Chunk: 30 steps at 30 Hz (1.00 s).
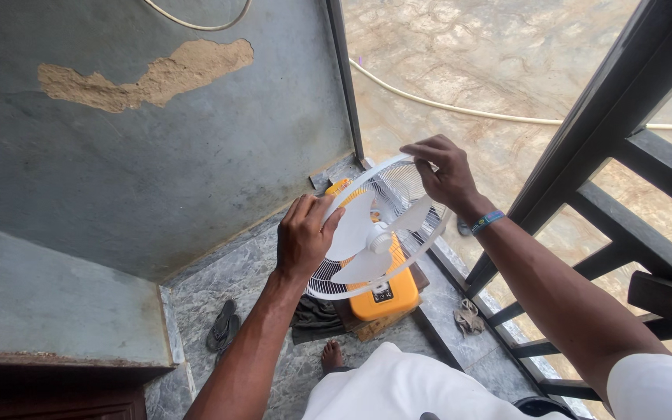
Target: The person assembles a table fan by attaching the rear and front wire cages to the fan head. They handle the fan blades and the central hub cap, securing the components together.
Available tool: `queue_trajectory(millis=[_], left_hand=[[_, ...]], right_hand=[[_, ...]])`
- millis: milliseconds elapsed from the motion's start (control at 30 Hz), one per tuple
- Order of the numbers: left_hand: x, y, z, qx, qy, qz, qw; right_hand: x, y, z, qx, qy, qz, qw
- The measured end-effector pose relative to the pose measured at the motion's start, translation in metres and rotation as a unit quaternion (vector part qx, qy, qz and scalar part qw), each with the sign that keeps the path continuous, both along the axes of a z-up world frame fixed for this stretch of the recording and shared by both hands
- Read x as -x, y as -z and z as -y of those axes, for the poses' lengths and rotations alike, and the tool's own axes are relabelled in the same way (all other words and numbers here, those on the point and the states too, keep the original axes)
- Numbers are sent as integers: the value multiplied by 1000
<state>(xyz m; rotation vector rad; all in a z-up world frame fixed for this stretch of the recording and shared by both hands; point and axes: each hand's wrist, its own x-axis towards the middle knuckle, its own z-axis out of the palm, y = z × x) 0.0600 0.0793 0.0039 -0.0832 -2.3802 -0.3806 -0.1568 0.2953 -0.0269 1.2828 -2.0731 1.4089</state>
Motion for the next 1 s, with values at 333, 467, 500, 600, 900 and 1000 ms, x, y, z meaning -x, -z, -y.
queue_trajectory(millis=[333, 467, 500, 600, 900, 1000], left_hand=[[-18, 8, 16, 12, -10, -3, 1000], [-24, 18, 20, 16, -14, -1, 1000], [-27, 20, 20, 15, -21, -2, 1000], [-37, 29, 20, 11, -41, 0, 999], [-61, 67, 20, -55, -60, 14, 997], [-63, 78, 24, -56, -57, 11, 997]], right_hand=[[-12, 14, -8, -31, 36, -170, 984], [-13, 20, -9, -26, 52, -148, 987], [-12, 22, -9, -21, 51, -139, 989], [-10, 24, -9, -38, 60, -143, 987], [-7, 20, -20, -75, 40, -145, 986], [-6, 21, -22, -78, 35, -121, 989]])
